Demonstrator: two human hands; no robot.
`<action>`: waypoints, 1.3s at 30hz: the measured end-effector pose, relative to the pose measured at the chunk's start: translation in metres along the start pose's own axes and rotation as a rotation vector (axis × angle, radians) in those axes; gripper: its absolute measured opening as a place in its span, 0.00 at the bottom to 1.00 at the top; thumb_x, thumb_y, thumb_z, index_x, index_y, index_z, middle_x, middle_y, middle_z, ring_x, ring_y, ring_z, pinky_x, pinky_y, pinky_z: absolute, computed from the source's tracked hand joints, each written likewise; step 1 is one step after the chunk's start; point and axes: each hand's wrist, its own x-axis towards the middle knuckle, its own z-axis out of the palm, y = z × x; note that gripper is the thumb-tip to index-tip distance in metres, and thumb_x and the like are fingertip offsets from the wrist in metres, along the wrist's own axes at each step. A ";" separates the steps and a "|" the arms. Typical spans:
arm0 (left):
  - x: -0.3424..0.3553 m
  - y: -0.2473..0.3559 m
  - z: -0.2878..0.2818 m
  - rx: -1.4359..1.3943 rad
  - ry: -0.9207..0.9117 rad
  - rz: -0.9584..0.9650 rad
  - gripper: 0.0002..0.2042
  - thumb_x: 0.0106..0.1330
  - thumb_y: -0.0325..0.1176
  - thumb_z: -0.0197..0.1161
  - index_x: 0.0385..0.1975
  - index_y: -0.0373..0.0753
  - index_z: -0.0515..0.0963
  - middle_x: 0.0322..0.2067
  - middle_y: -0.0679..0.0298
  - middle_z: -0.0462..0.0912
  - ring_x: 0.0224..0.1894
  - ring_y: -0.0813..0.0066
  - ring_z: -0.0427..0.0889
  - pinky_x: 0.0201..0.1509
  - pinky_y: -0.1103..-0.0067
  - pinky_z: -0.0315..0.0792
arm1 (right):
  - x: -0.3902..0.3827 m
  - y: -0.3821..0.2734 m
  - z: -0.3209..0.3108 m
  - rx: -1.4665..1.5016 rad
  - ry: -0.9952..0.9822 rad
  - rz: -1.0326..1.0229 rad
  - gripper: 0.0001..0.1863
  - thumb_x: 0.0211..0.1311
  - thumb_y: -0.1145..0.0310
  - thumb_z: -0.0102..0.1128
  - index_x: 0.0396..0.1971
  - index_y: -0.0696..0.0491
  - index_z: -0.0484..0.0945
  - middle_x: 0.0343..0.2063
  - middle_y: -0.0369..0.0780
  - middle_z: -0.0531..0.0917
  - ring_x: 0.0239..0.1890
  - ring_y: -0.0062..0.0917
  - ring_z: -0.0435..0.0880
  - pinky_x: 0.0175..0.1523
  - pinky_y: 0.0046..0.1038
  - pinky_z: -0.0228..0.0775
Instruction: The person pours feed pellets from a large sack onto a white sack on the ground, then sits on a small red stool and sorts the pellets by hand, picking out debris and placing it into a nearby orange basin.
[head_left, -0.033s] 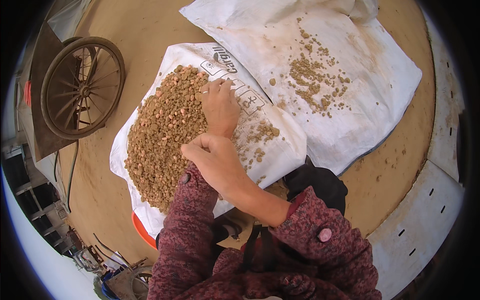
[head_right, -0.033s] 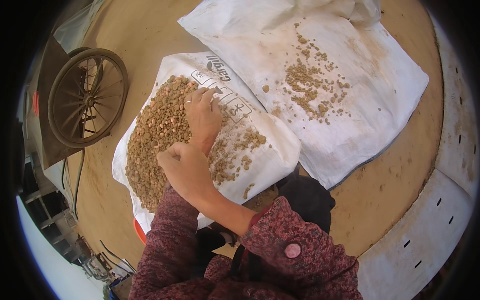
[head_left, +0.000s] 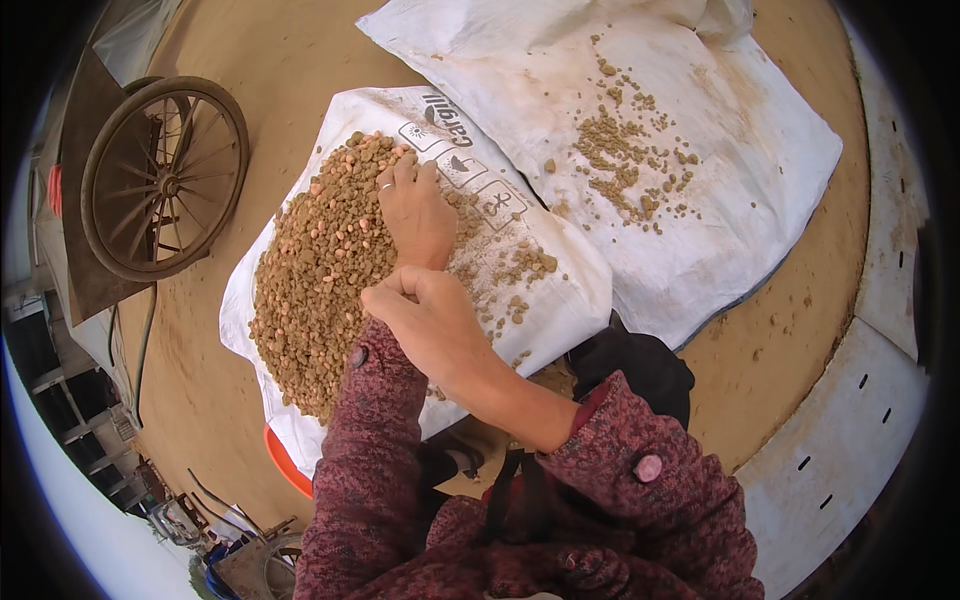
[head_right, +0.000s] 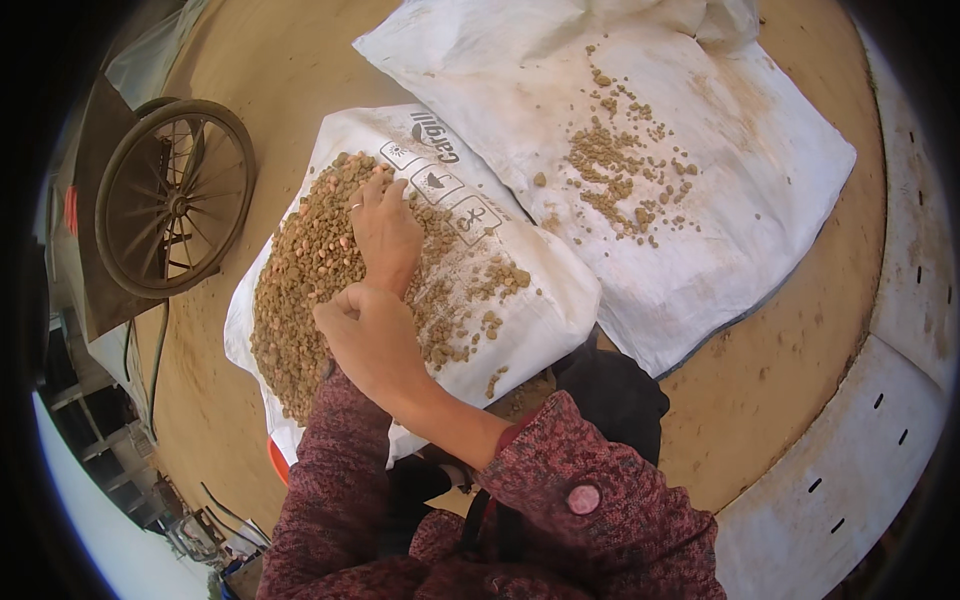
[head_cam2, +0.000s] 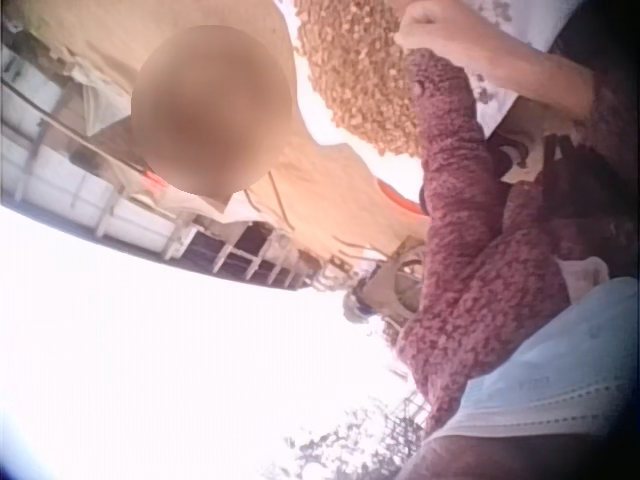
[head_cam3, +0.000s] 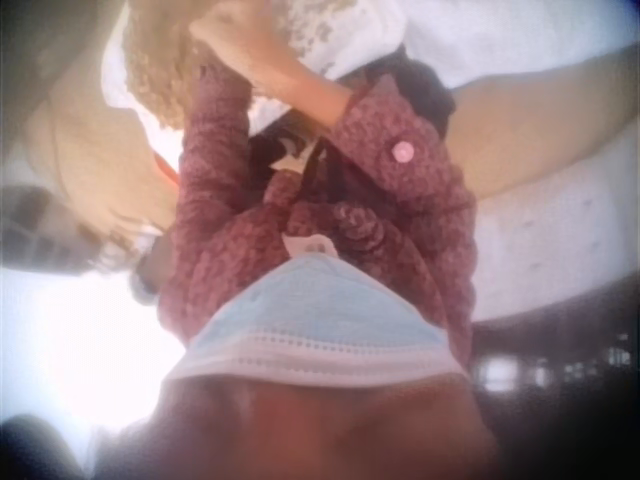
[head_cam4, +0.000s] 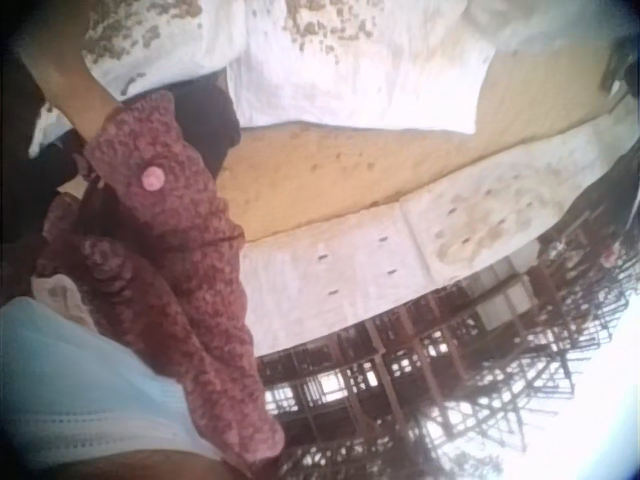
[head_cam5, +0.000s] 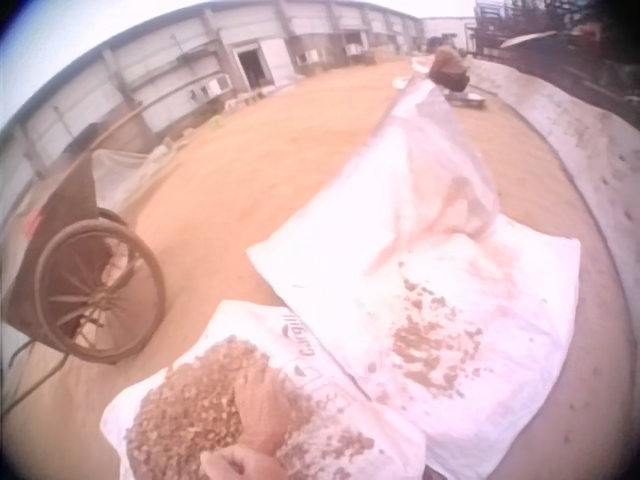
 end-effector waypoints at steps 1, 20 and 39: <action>0.004 -0.021 -0.004 0.015 -0.125 0.029 0.21 0.50 0.18 0.60 0.46 0.41 0.79 0.48 0.54 0.75 0.51 0.50 0.72 0.51 0.65 0.69 | -0.001 0.000 0.000 -0.016 0.013 -0.012 0.15 0.55 0.63 0.57 0.24 0.63 0.79 0.19 0.43 0.81 0.25 0.26 0.80 0.34 0.29 0.70; -0.093 -0.024 -0.060 -1.028 -0.430 -0.616 0.10 0.59 0.25 0.58 0.40 0.34 0.75 0.39 0.51 0.76 0.42 0.54 0.76 0.46 0.68 0.72 | 0.000 0.005 0.004 -0.143 0.000 -0.085 0.14 0.60 0.65 0.58 0.26 0.63 0.78 0.20 0.33 0.77 0.26 0.13 0.73 0.31 0.21 0.63; -0.072 -0.031 0.012 0.007 -0.253 0.009 0.29 0.68 0.52 0.49 0.66 0.44 0.62 0.67 0.51 0.58 0.68 0.52 0.56 0.70 0.58 0.49 | 0.012 -0.058 -0.053 0.393 0.116 -0.076 0.09 0.64 0.68 0.57 0.33 0.59 0.72 0.17 0.27 0.61 0.17 0.10 0.58 0.18 0.14 0.47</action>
